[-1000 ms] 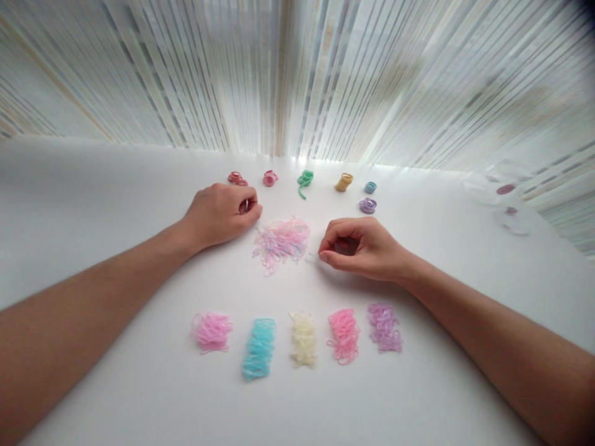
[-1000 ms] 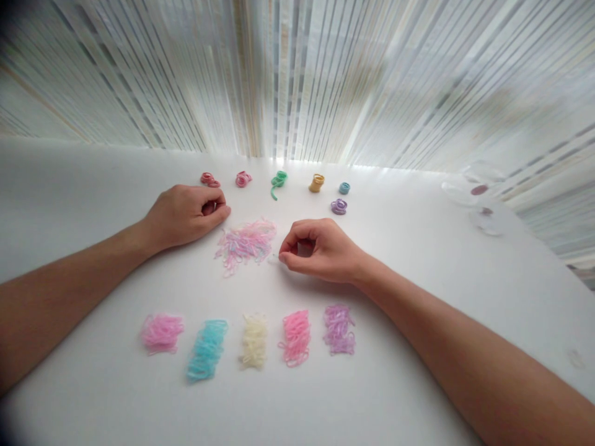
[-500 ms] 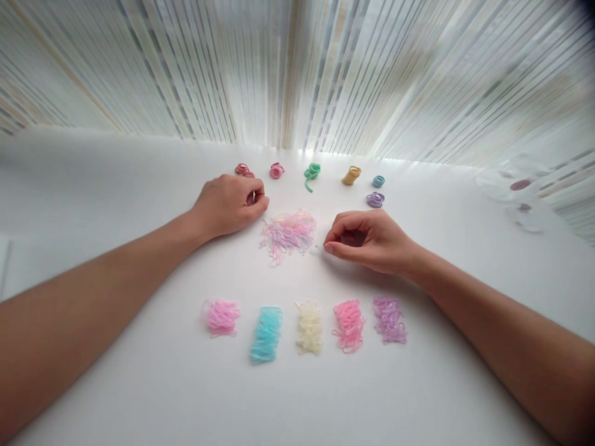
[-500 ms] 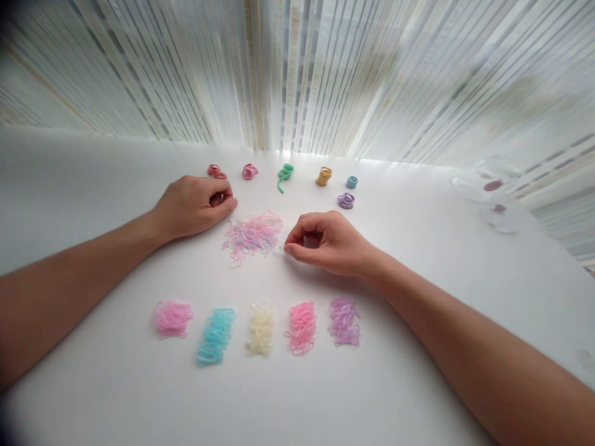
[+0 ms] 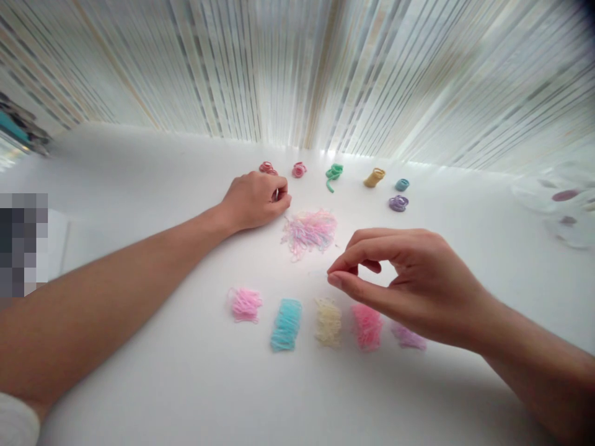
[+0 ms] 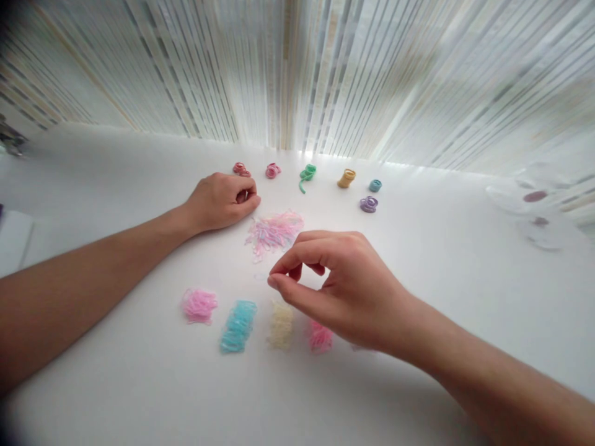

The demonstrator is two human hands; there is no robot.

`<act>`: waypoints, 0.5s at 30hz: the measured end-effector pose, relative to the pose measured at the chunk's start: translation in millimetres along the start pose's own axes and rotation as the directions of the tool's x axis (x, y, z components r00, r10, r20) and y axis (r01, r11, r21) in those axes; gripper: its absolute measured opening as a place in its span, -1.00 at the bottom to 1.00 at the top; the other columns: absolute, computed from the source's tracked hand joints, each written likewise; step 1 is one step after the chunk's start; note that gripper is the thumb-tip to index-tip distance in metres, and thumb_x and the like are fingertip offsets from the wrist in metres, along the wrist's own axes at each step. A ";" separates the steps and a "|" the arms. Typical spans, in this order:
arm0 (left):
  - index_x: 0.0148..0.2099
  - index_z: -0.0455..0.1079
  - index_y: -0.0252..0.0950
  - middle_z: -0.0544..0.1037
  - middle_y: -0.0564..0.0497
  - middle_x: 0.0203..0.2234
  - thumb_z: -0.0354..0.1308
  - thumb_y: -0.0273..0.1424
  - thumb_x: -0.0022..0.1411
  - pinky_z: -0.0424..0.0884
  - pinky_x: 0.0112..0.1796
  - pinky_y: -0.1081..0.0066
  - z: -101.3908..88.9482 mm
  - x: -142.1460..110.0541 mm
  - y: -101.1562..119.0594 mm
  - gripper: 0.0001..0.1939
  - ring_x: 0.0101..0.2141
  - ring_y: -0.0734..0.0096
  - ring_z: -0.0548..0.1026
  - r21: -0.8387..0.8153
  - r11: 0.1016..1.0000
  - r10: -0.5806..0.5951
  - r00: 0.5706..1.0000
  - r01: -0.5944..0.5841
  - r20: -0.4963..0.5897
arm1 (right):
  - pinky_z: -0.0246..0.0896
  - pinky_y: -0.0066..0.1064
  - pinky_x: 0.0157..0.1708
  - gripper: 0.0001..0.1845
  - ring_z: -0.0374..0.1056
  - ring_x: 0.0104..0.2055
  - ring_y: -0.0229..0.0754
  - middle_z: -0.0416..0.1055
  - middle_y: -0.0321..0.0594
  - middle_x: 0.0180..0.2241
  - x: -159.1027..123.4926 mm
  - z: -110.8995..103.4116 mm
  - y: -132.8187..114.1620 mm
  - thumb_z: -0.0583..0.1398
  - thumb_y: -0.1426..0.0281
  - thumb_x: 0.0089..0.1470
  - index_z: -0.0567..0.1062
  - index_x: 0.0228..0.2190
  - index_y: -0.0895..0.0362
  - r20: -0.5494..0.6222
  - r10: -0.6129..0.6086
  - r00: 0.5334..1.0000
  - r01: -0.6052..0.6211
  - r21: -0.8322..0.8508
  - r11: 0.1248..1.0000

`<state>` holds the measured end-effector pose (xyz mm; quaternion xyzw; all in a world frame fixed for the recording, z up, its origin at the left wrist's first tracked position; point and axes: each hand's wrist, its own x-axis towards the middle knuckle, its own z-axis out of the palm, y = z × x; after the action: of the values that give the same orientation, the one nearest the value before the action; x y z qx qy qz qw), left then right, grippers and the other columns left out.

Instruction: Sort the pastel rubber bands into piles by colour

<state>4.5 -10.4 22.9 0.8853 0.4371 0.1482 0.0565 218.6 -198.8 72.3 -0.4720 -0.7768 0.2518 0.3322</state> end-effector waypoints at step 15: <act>-0.23 0.60 -0.23 0.68 -0.08 -0.32 0.15 -0.25 0.33 0.42 -0.11 0.18 3.4 -0.1 -1.3 -0.76 -0.18 0.08 0.62 -0.040 0.999 0.017 1.000 -0.017 -0.015 | 0.35 -0.32 -0.36 -0.81 0.45 -0.40 -0.20 0.57 -0.20 -0.40 -24.6 42.3 -19.7 0.25 0.50 0.38 0.64 -0.29 0.10 0.068 -0.219 0.973 0.224 -0.087 0.971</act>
<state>4.5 -9.6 19.3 0.8866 0.4269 0.1640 0.0696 183.7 -232.6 51.7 -0.3901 -0.8450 0.1897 0.3129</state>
